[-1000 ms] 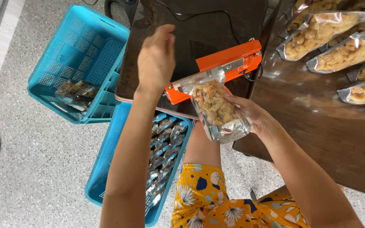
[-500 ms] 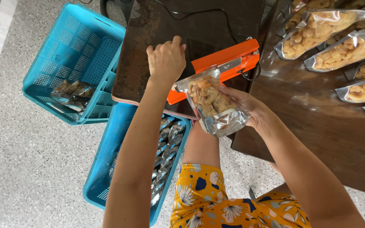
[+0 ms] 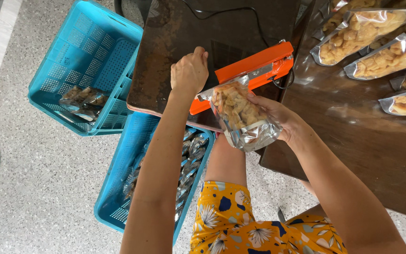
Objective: The person repeatedly picks up pre-filled plastic bags of snacks from a blue basket, places them into an orange heat sealer on a table, and seals the top. After sealing, the person places the finished packages into a second blue basket. The process is repeated continuously for multiple units.
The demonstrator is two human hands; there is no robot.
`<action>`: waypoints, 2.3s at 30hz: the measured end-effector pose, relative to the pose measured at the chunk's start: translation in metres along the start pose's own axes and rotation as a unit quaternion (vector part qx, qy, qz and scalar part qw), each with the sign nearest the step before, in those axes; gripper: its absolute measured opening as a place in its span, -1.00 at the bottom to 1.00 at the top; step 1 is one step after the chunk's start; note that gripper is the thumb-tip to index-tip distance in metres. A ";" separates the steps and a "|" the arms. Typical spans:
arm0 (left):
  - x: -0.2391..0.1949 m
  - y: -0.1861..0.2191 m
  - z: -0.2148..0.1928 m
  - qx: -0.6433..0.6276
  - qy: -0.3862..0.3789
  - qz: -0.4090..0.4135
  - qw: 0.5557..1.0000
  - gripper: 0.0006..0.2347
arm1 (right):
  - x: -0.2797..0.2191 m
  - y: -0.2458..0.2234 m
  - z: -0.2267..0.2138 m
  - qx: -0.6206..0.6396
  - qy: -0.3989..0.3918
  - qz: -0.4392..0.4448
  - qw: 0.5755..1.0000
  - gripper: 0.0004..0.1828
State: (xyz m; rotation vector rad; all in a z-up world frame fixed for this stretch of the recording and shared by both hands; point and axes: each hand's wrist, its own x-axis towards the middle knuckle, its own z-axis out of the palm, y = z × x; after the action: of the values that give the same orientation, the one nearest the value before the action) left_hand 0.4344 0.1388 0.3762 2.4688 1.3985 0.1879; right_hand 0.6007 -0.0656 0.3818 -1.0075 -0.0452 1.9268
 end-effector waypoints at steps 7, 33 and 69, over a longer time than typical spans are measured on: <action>0.002 -0.004 0.007 -0.056 -0.036 -0.052 0.996 -0.71 | 0.001 0.006 -0.004 0.001 -0.005 0.005 1.000 -0.41; 0.017 -0.013 0.019 -0.165 -0.106 -0.083 0.977 -0.59 | -0.005 0.006 -0.001 0.007 0.037 -0.019 0.999 -0.43; 0.012 0.008 -0.020 -0.165 0.006 0.039 0.986 -0.68 | -0.011 0.024 -0.008 -0.030 0.031 -0.021 0.999 -0.35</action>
State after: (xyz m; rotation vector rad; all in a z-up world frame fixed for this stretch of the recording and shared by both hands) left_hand 0.4423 0.1489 0.3976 2.2497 1.1688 0.4167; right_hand 0.5917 -0.0900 0.3737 -1.0972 -0.0899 1.8646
